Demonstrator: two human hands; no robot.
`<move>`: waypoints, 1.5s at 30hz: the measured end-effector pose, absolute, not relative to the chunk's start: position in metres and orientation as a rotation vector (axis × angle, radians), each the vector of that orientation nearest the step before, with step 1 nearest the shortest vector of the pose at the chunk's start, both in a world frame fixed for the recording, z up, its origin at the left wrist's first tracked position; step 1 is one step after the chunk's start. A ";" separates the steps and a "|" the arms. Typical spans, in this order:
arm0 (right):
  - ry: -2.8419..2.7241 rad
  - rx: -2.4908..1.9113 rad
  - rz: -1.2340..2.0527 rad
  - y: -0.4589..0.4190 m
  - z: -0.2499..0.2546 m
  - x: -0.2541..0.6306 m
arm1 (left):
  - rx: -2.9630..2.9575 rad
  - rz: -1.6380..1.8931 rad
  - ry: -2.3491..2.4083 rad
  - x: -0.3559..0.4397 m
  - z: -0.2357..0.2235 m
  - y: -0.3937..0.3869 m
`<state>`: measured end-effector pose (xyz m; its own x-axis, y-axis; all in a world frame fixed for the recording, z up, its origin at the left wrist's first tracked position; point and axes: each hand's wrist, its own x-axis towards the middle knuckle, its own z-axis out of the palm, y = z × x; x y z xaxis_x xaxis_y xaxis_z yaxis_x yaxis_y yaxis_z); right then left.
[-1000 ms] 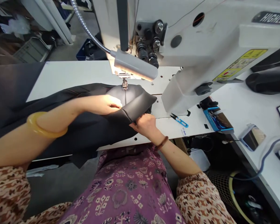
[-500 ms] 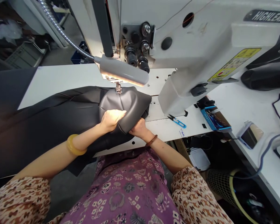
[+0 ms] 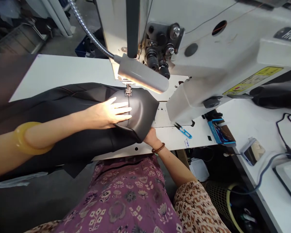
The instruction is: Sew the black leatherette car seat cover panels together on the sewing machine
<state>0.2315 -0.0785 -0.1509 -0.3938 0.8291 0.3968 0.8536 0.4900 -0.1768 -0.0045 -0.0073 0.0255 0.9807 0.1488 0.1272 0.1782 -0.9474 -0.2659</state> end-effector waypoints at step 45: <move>-2.528 -0.864 0.055 -0.005 0.009 0.230 | -3.108 0.197 -0.685 -0.012 0.048 0.020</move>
